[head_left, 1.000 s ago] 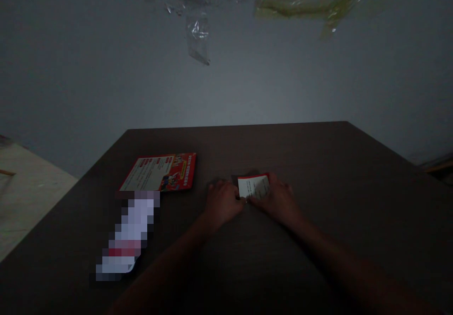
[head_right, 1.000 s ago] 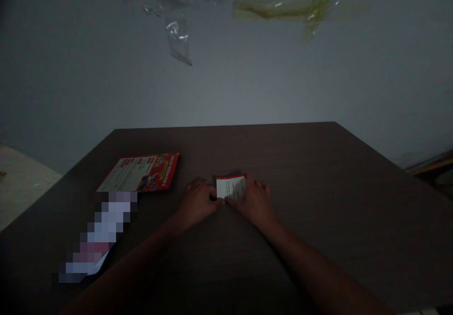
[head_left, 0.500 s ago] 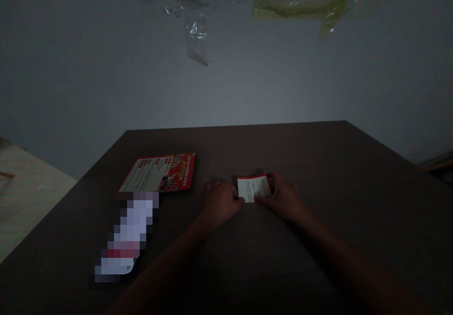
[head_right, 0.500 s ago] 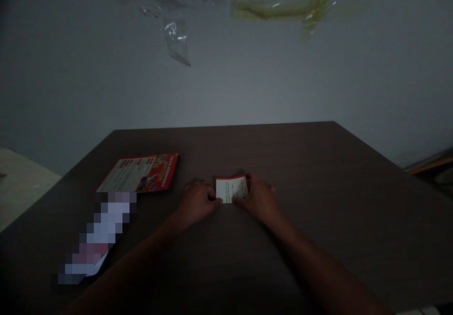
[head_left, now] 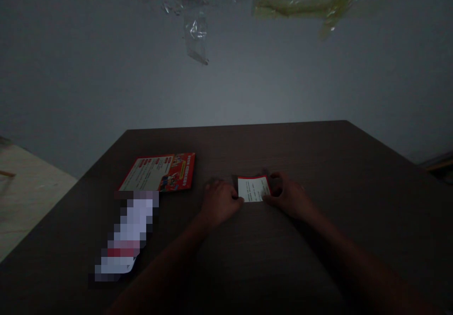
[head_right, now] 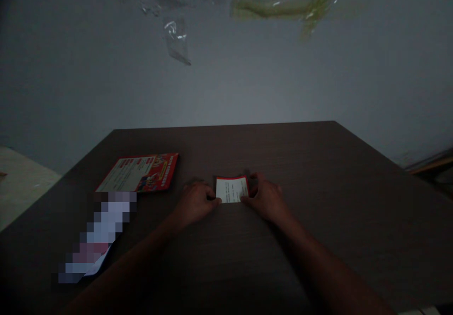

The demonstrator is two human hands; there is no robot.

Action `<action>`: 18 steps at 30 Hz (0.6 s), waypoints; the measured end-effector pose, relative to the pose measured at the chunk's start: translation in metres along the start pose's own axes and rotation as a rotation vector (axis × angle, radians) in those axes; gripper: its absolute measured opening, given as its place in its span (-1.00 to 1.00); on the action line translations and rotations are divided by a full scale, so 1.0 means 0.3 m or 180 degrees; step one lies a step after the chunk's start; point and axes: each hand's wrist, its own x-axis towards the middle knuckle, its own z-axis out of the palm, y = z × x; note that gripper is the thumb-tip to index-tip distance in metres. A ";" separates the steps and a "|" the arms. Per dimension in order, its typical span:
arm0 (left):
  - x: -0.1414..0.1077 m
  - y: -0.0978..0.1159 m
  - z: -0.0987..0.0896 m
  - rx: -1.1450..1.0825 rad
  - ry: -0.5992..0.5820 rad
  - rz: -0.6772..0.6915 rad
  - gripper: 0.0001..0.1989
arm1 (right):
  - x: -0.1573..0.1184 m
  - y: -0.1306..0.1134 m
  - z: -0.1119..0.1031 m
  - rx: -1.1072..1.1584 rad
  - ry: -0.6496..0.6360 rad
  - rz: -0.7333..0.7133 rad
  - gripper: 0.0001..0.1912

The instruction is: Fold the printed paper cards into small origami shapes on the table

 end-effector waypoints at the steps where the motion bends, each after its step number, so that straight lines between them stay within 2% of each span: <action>1: 0.000 -0.002 -0.005 0.0021 -0.0032 -0.0022 -0.81 | 0.001 0.001 0.001 0.0015 0.0007 -0.0001 -0.41; 8: -0.001 -0.025 -0.046 -0.0031 -0.0386 -0.0162 -0.78 | 0.003 0.007 0.003 0.0125 0.0000 0.0008 -0.41; 18: -0.004 -0.028 -0.042 -0.0209 -0.0216 -0.0128 -0.84 | 0.004 0.028 -0.023 0.0185 -0.0065 -0.0005 -0.45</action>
